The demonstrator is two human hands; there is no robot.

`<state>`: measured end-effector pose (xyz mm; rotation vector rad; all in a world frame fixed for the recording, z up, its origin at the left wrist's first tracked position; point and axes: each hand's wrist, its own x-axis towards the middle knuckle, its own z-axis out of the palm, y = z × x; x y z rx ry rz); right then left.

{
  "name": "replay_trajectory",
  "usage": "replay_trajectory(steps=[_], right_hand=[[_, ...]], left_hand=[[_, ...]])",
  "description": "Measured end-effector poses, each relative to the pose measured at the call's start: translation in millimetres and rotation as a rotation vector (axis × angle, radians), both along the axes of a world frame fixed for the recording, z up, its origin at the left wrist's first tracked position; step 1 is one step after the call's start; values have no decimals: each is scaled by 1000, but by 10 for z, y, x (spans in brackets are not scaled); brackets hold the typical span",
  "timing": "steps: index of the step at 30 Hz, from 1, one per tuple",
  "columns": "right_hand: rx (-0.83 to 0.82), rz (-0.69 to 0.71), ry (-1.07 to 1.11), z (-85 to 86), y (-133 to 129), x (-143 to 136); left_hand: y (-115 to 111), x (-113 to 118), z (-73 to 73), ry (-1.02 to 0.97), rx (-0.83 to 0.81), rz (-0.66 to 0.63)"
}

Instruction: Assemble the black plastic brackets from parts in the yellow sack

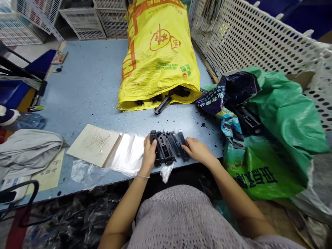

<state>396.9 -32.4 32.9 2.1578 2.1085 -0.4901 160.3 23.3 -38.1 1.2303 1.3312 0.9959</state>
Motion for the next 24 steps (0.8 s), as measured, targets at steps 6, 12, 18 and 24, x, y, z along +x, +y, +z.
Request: replay_trajectory(steps=[6, 12, 18, 24], right_hand=[[124, 112, -96, 196, 758, 97], [398, 352, -22, 117, 2093, -216], [497, 338, 148, 275, 2131, -429], [433, 484, 832, 710, 1135, -739]], left_hand=[[-10, 364, 7, 209, 226, -7], [42, 300, -14, 488, 233, 37], [74, 110, 334, 296, 255, -7], [357, 69, 844, -172, 222, 30]])
